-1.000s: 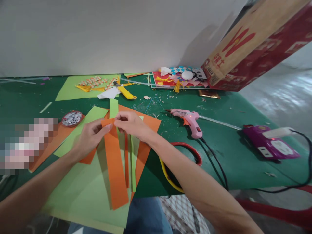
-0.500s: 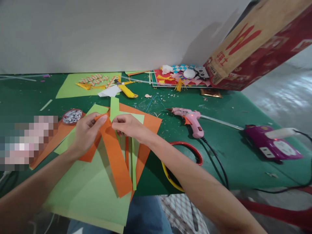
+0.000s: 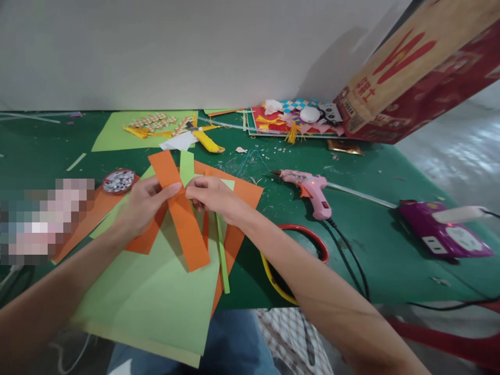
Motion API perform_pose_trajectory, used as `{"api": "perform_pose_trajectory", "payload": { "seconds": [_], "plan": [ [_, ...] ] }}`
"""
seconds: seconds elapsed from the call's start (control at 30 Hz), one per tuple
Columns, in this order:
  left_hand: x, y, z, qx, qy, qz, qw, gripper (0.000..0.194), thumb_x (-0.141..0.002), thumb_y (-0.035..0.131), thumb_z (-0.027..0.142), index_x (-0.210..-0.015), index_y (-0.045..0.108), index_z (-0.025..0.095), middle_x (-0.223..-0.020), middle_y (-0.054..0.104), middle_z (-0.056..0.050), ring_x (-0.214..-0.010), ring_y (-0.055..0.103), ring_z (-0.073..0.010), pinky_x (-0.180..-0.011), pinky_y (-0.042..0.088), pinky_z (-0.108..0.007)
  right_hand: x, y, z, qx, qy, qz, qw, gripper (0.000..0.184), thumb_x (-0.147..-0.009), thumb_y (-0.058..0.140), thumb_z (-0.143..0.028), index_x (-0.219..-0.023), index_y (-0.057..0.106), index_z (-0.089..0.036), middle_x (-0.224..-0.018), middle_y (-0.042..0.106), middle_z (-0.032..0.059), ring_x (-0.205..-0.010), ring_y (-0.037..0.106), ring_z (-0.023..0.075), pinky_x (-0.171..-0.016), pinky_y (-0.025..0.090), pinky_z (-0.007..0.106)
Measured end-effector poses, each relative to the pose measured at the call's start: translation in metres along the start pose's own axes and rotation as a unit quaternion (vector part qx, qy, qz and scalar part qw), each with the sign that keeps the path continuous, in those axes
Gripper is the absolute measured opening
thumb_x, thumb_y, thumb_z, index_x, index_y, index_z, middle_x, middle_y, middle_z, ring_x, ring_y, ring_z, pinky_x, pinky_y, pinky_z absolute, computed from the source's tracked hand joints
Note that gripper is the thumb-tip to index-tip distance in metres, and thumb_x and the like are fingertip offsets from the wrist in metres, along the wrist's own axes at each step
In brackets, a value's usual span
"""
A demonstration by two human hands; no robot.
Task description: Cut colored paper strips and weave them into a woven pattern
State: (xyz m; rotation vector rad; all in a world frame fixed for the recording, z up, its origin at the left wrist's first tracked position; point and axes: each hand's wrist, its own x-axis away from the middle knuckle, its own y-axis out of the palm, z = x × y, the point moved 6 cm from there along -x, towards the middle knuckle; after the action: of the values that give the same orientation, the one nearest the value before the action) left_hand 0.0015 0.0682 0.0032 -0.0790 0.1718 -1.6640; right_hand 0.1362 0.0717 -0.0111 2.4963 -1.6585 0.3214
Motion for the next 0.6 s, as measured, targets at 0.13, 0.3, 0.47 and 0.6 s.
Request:
{"api": "perform_pose_trajectory", "payload": {
  "seconds": [0.13, 0.3, 0.47, 0.6],
  "plan": [
    [0.0, -0.003, -0.001, -0.023, -0.001, 0.021, 1.0, 0.031, -0.071, 0.07, 0.042, -0.06, 0.055, 0.017, -0.057, 0.052, 0.002, -0.051, 0.046, -0.0105, -0.047, 0.037, -0.024, 0.002, 0.001, -0.001, 0.006, 0.017, -0.002, 1.0, 0.008, -0.062, 0.054, -0.021, -0.058, 0.048, -0.019, -0.049, 0.046, -0.0059, -0.045, 0.044, 0.0063, -0.043, 0.022, 0.021],
    [-0.002, -0.013, 0.003, 0.018, 0.021, 0.081, 0.996, 0.027, -0.071, 0.07, 0.036, -0.058, 0.054, 0.018, -0.058, 0.051, 0.002, -0.052, 0.044, -0.0097, -0.048, 0.035, -0.025, 0.004, 0.004, -0.001, 0.033, 0.016, -0.03, 0.999, 0.007, -0.064, 0.053, -0.019, -0.058, 0.05, -0.018, -0.051, 0.046, -0.0054, -0.045, 0.045, 0.0063, -0.042, 0.023, 0.021],
    [0.0, -0.006, 0.003, 0.025, 0.002, 0.041, 0.999, 0.026, -0.073, 0.068, 0.04, -0.065, 0.057, 0.018, -0.062, 0.054, 0.002, -0.055, 0.046, -0.0108, -0.051, 0.037, -0.025, 0.003, 0.002, 0.0, 0.024, 0.018, -0.022, 0.999, 0.008, -0.064, 0.053, -0.018, -0.058, 0.049, -0.018, -0.051, 0.046, -0.0049, -0.045, 0.045, 0.0066, -0.042, 0.024, 0.021],
    [0.001, -0.004, 0.0, -0.027, -0.002, 0.021, 0.999, 0.032, -0.074, 0.067, 0.041, -0.059, 0.053, 0.017, -0.058, 0.05, 0.003, -0.053, 0.045, -0.0104, -0.049, 0.035, -0.025, 0.002, 0.001, 0.001, 0.021, 0.029, -0.011, 0.999, 0.009, -0.065, 0.053, -0.017, -0.057, 0.048, -0.018, -0.051, 0.046, -0.0047, -0.044, 0.044, 0.0064, -0.042, 0.024, 0.021]
  ]
}}
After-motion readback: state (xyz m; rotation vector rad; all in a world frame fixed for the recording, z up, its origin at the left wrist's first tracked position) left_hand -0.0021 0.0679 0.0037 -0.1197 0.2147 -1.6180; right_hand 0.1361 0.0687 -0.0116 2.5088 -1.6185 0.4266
